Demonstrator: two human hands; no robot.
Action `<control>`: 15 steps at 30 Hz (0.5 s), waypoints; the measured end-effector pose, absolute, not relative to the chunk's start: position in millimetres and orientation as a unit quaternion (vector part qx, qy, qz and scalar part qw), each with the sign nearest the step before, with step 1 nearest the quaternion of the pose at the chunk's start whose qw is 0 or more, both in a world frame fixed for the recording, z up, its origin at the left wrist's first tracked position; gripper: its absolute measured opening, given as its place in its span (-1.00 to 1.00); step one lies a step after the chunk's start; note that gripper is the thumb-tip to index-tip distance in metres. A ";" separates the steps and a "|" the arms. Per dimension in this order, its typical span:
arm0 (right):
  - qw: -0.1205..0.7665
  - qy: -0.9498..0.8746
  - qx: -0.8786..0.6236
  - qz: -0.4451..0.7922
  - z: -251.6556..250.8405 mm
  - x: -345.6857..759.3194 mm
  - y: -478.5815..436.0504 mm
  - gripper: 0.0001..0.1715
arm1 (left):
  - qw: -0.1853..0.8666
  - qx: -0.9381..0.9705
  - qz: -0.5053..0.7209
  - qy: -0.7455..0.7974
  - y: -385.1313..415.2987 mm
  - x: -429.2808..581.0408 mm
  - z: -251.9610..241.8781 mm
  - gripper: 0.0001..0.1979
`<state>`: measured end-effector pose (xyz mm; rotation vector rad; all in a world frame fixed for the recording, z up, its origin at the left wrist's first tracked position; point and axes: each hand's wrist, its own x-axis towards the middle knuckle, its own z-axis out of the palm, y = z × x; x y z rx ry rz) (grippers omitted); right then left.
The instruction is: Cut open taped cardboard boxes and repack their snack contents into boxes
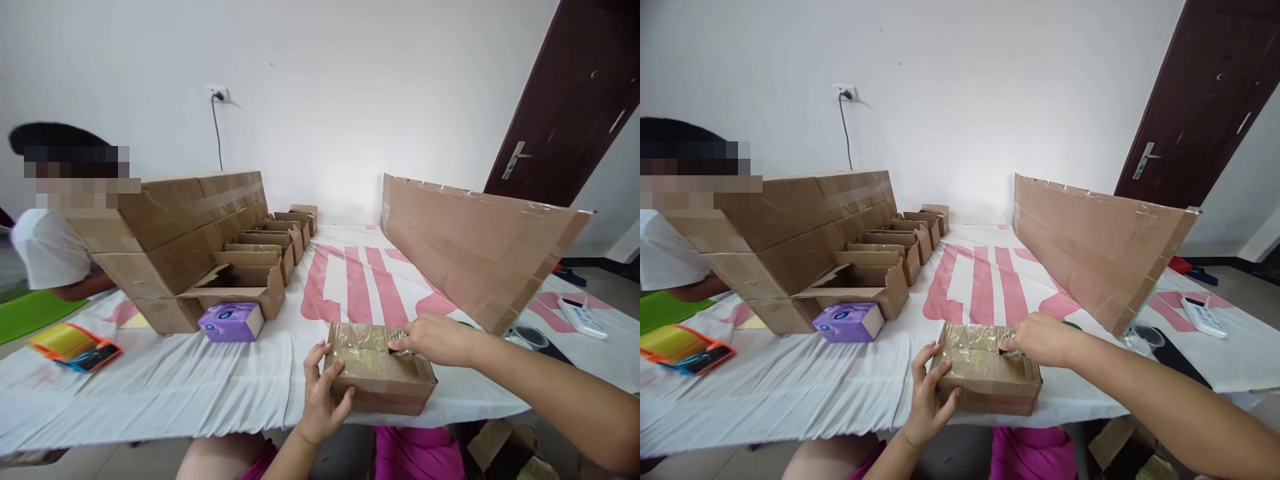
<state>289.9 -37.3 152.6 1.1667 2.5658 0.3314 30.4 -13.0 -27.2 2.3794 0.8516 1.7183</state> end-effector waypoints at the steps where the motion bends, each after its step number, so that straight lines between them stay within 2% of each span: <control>1: 0.155 0.892 0.408 0.120 154.6 290.0 -37.8 -0.51 | 0.044 0.778 0.562 0.278 -12.8 30.4 -27.4 -0.58; 11: 0.159 0.896 0.386 0.151 151.3 283.7 -40.4 -0.52 | 0.037 0.780 0.556 0.284 -11.6 29.2 -27.0 -0.57; 15: 0.170 0.890 0.397 0.146 157.8 287.4 -44.1 -0.60 | 0.035 0.782 0.552 0.287 -12.7 28.2 -25.3 -0.57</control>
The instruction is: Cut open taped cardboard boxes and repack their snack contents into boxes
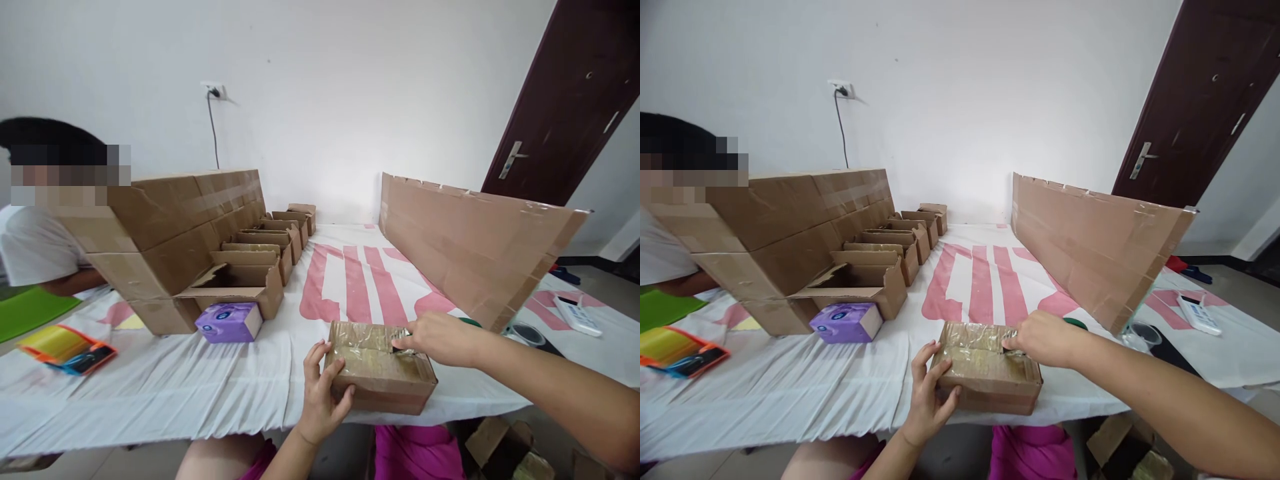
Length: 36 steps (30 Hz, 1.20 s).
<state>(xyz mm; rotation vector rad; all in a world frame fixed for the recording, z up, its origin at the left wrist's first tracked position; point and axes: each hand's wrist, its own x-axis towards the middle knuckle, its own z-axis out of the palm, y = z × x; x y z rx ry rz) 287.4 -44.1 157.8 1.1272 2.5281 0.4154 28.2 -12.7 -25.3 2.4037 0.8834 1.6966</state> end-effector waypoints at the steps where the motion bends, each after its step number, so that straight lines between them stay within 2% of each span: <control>1: 0.176 0.890 0.396 0.142 157.9 287.9 -44.3 -0.62 | 0.036 0.780 0.554 0.288 -12.9 28.2 -25.0 -0.58; 3: 0.179 0.891 0.394 0.137 156.9 289.1 -44.5 -0.62 | 0.040 0.779 0.555 0.290 -13.0 28.0 -24.6 -0.58; 9: 0.146 0.881 0.429 0.138 158.4 304.7 -54.7 -0.40 | 0.044 0.782 0.553 0.285 -11.4 27.4 -25.3 -0.54; 14: 0.093 0.867 0.474 0.119 164.1 331.0 -71.7 -0.39 | 0.051 0.775 0.560 0.288 -10.5 29.2 -27.4 -0.56; 18: 0.019 0.841 0.540 0.034 159.2 360.7 -76.5 -0.47 | 0.060 0.773 0.562 0.286 -12.1 30.9 -28.4 -0.56; 23: -0.105 0.776 0.621 -0.027 100.5 393.5 -61.2 -0.50 | 0.074 0.766 0.558 0.311 -19.7 35.8 -26.4 -0.59; 29: -0.129 0.758 0.634 -0.081 12.0 376.0 -46.1 -0.50 | 0.033 0.761 0.557 0.331 -25.4 43.0 -22.6 -0.56; 33: -0.183 0.751 0.630 -0.077 -11.3 353.9 -44.2 -0.55 | 0.022 0.768 0.547 0.332 -24.9 41.3 -19.2 -0.53; 36: -0.236 0.741 0.626 -0.057 -23.6 349.5 -43.8 -0.60 | 0.057 0.776 0.549 0.306 -23.9 33.1 -23.2 -0.41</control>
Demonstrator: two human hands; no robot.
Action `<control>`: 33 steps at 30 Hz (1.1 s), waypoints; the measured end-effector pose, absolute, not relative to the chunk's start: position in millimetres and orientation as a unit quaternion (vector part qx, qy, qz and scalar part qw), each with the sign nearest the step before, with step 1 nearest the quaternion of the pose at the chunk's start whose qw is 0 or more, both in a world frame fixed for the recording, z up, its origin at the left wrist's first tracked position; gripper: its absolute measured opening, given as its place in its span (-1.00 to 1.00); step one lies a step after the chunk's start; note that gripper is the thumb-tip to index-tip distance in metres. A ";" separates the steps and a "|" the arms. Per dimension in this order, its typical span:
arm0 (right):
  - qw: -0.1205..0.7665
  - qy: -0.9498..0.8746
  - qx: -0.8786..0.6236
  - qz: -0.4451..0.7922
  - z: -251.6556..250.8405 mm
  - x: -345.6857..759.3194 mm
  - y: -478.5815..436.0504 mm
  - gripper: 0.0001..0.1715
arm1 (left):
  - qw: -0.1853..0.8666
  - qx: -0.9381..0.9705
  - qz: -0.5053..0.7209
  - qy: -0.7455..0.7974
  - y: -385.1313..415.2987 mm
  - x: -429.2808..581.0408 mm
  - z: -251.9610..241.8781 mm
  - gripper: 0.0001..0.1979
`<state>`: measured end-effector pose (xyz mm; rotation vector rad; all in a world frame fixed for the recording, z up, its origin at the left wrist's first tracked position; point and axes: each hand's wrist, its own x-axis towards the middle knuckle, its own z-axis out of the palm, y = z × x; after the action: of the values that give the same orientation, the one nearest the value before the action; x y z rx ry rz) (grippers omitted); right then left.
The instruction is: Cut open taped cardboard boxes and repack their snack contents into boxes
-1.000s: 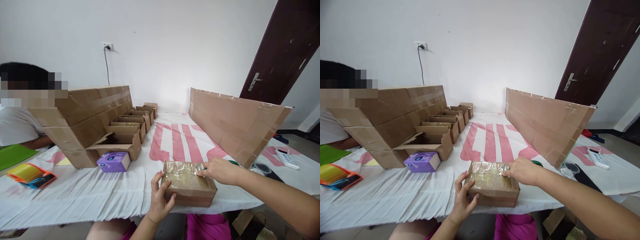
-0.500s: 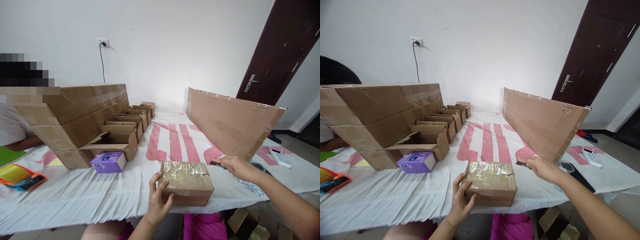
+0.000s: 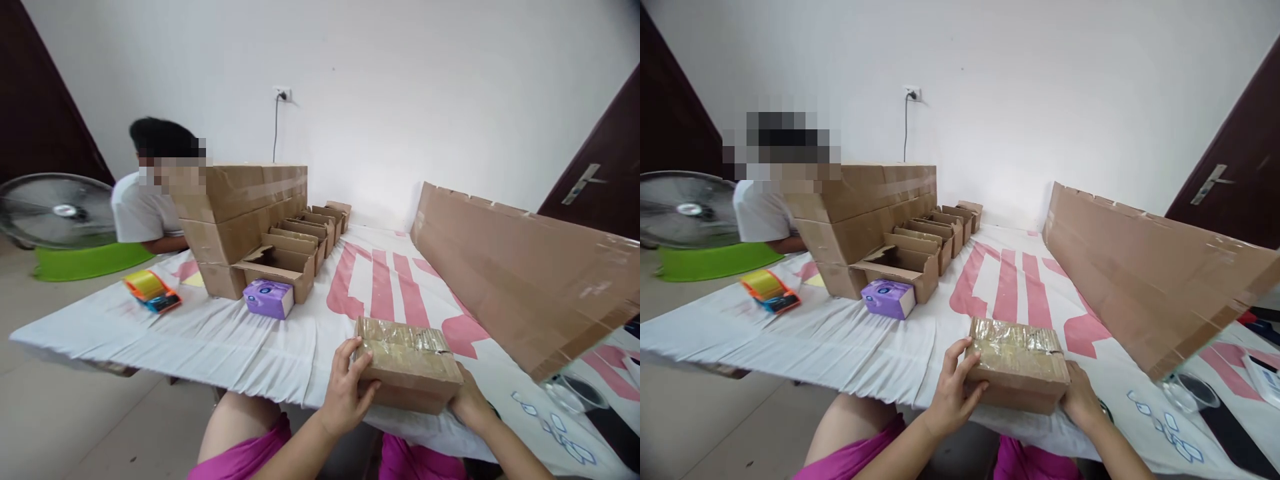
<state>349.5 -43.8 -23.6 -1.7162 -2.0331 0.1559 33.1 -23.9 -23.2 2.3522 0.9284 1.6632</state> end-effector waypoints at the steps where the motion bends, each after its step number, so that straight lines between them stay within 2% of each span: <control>1: 0.255 -0.734 -0.627 0.049 -29.5 350.3 -44.6 -0.61 | 0.082 0.771 0.557 0.298 -23.2 29.5 -26.9 -0.37; 3: 0.303 -0.707 -0.638 0.039 -44.8 353.7 -48.6 -0.61 | 0.156 0.737 0.583 0.304 -20.4 22.3 -37.0 -0.39; 7: 0.379 -0.626 -0.680 0.044 -81.5 360.8 -63.9 -0.63 | 0.363 0.618 0.593 0.367 -8.4 12.0 -56.6 -0.59; 9: 0.396 -0.598 -0.694 0.055 -95.2 361.5 -70.8 -0.59 | 0.417 0.595 0.576 0.374 -1.6 9.9 -60.2 -0.59; 12: 0.403 -0.581 -0.703 0.074 -104.4 359.1 -75.3 -0.45 | 0.457 0.591 0.561 0.357 4.8 10.3 -57.5 -0.54; 17: 0.396 -0.562 -0.723 0.071 -107.7 358.3 -73.5 -0.25 | 0.524 0.548 0.551 0.349 8.6 13.7 -52.0 -0.65; 24: 0.394 -0.573 -0.717 0.051 -107.9 357.2 -74.1 -0.23 | 0.626 0.455 0.528 0.350 18.6 14.6 -49.6 -0.68; 28: 0.406 -0.585 -0.701 0.043 -102.9 354.6 -73.8 -0.27 | 0.643 0.423 0.530 0.356 21.8 17.8 -43.1 -0.66; 33: 0.447 -0.608 -0.656 -0.023 -103.3 351.9 -70.8 -0.27 | 0.638 0.394 0.548 0.370 22.8 24.5 -40.7 -0.63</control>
<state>351.9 -70.8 -103.3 -1.6234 -1.5049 -0.0569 24.5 22.8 -40.7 0.9000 0.8437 1.2508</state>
